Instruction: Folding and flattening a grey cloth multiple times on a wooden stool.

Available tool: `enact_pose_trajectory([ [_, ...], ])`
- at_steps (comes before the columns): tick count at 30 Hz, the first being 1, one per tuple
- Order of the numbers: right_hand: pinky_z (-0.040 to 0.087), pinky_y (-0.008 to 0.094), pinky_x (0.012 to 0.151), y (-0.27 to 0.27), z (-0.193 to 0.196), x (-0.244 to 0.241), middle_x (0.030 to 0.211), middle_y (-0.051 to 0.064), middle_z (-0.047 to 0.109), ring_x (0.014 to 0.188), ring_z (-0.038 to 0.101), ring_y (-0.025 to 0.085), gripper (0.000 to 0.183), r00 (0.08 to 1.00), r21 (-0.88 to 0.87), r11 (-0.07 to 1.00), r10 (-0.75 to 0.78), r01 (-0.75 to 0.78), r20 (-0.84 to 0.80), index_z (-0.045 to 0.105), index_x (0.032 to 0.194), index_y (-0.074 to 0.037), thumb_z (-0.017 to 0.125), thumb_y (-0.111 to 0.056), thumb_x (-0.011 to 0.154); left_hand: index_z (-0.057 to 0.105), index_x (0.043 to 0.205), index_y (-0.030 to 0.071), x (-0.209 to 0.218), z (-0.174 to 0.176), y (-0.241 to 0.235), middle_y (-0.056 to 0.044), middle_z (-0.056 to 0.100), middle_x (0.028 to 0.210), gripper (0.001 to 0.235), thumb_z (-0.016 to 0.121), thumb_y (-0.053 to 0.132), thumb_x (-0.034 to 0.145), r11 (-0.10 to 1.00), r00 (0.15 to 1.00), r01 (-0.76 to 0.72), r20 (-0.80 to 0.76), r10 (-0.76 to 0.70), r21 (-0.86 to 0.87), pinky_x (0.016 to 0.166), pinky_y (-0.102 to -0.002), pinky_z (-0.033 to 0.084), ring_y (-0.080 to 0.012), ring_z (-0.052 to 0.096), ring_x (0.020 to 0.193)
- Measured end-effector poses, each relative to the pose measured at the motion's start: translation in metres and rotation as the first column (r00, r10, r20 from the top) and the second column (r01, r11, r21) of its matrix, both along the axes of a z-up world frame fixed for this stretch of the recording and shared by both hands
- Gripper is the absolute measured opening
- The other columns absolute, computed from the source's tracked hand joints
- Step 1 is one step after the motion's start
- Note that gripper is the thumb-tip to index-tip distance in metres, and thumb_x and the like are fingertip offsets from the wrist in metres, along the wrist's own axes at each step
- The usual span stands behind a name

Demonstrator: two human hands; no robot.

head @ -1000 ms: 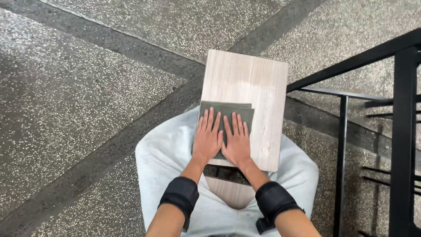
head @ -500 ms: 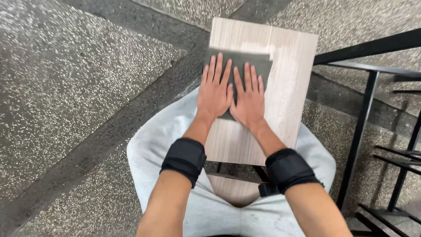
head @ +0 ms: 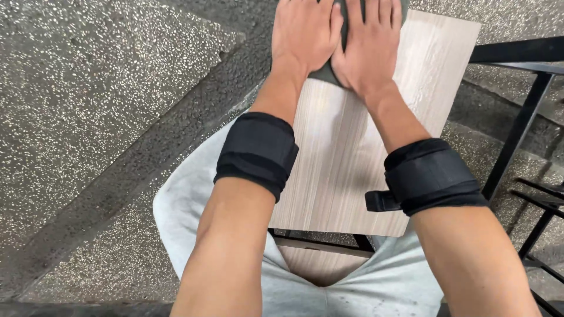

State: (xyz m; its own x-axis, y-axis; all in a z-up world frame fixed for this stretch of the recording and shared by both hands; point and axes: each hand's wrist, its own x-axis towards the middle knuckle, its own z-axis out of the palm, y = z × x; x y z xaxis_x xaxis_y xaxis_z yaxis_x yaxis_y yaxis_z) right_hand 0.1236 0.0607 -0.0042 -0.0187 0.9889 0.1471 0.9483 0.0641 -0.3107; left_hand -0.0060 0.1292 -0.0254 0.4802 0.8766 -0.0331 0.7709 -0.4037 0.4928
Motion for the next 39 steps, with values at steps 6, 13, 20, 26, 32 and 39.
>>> enact_pose_trajectory([
  [6, 0.025, 0.056, 0.122, 0.000, 0.001, -0.002, 0.142, 0.027, 0.055, 0.137, 0.044, 0.045, 0.044, 1.000, 0.043, 0.999, 0.008, -0.009, 0.019, 0.057, 0.144, 0.001, 0.049, -0.028, 0.112, 0.068, 0.117, 0.008, 0.000, -0.009, -0.002, -0.015, 0.069, 0.114, 0.036, 0.049, 0.035, 0.104, 0.992, 1.000, -0.005, 0.005, 0.005, 0.124, 0.102, -0.050, 0.040, -0.0336, 0.059, 0.114],
  [13, 0.016, 0.054, 0.129, -0.059, 0.007, -0.024, 0.170, 0.025, 0.026, 0.159, 0.020, 0.040, 0.056, 0.999, -0.047, 0.998, -0.047, 0.047, 0.012, 0.037, 0.165, -0.006, 0.043, -0.031, 0.115, 0.032, 0.163, 0.008, -0.031, 0.011, -0.064, -0.021, 0.021, 0.170, 0.065, 0.049, 0.034, 0.107, 0.976, 0.997, 0.083, -0.014, -0.082, 0.202, 0.131, -0.047, 0.016, -0.0344, 0.018, 0.158],
  [20, 0.014, 0.054, 0.128, -0.157, 0.009, -0.069, 0.170, 0.023, 0.025, 0.159, 0.019, 0.038, 0.060, 0.998, -0.091, 0.995, -0.036, 0.040, 0.044, 0.036, 0.163, -0.007, 0.041, -0.034, 0.110, 0.029, 0.164, 0.009, -0.076, 0.021, -0.175, -0.019, 0.017, 0.171, 0.067, 0.048, 0.032, 0.104, 0.986, 0.999, 0.042, -0.023, -0.039, 0.162, 0.130, -0.048, 0.016, -0.0347, 0.015, 0.160],
  [26, 0.014, 0.052, 0.127, -0.228, 0.018, -0.086, 0.167, 0.024, 0.025, 0.157, 0.019, 0.037, 0.062, 1.000, -0.141, 0.990, -0.012, 0.016, 0.027, 0.036, 0.160, -0.008, 0.042, -0.035, 0.105, 0.030, 0.162, 0.008, -0.091, 0.023, -0.251, -0.020, 0.017, 0.170, 0.067, 0.046, 0.030, 0.101, 0.992, 0.994, 0.028, -0.104, -0.015, 0.122, 0.128, -0.048, 0.014, -0.0338, 0.014, 0.159],
  [32, 0.018, 0.049, 0.125, -0.273, 0.020, -0.066, 0.167, 0.020, 0.028, 0.155, 0.023, 0.035, 0.061, 1.000, -0.161, 0.987, 0.006, -0.007, -0.009, 0.038, 0.160, -0.011, 0.044, -0.032, 0.103, 0.029, 0.160, 0.005, -0.069, 0.024, -0.297, -0.025, 0.014, 0.169, 0.068, 0.045, 0.032, 0.100, 0.997, 0.991, -0.008, -0.132, 0.017, 0.070, 0.126, -0.049, 0.013, -0.0372, 0.012, 0.158],
  [39, 0.020, 0.050, 0.124, -0.301, 0.024, -0.014, 0.165, 0.019, 0.032, 0.154, 0.027, 0.035, 0.061, 1.000, -0.187, 0.982, -0.020, 0.020, 0.000, 0.041, 0.157, -0.013, 0.048, -0.031, 0.099, 0.026, 0.160, 0.001, -0.014, 0.030, -0.320, -0.028, 0.009, 0.168, 0.070, 0.041, 0.034, 0.100, 0.999, 0.986, 0.034, -0.160, -0.038, -0.027, 0.126, -0.053, 0.010, -0.0405, 0.009, 0.157],
])
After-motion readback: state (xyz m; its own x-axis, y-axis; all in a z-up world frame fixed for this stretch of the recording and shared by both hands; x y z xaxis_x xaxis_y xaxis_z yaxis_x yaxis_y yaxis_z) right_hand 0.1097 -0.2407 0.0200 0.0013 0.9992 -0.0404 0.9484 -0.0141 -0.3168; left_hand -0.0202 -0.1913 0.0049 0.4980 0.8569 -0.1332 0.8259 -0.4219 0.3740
